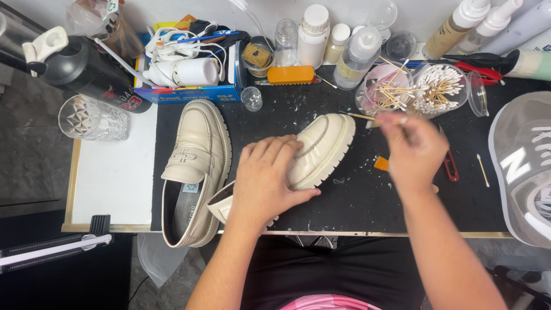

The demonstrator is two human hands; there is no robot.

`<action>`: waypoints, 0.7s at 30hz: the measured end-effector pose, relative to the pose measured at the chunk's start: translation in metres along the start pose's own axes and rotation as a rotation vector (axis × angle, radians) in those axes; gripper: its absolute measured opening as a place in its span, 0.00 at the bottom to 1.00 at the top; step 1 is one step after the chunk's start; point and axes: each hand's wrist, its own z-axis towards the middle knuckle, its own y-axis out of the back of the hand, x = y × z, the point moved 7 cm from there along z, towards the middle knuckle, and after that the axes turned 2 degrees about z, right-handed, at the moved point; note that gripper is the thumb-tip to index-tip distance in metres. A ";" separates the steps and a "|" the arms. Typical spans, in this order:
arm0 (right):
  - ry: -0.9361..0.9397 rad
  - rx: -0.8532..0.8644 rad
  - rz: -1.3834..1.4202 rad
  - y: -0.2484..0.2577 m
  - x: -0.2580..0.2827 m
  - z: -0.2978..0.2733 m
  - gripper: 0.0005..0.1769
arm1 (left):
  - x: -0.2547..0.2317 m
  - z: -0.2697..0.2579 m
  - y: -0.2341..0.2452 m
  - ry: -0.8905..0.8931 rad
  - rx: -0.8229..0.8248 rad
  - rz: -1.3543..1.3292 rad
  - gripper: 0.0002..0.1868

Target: The person cleans a pair of beige loafers using cotton swabs. They systematically wipe the seams, edges, and decorative details of the shoes, frequently dipping the swabs into a liquid solution. The person handles the shoes one at a time, rotating them to access different areas.

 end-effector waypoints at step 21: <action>0.298 0.205 -0.549 -0.019 0.021 0.132 0.01 | -0.007 -0.004 -0.009 0.019 0.017 0.025 0.44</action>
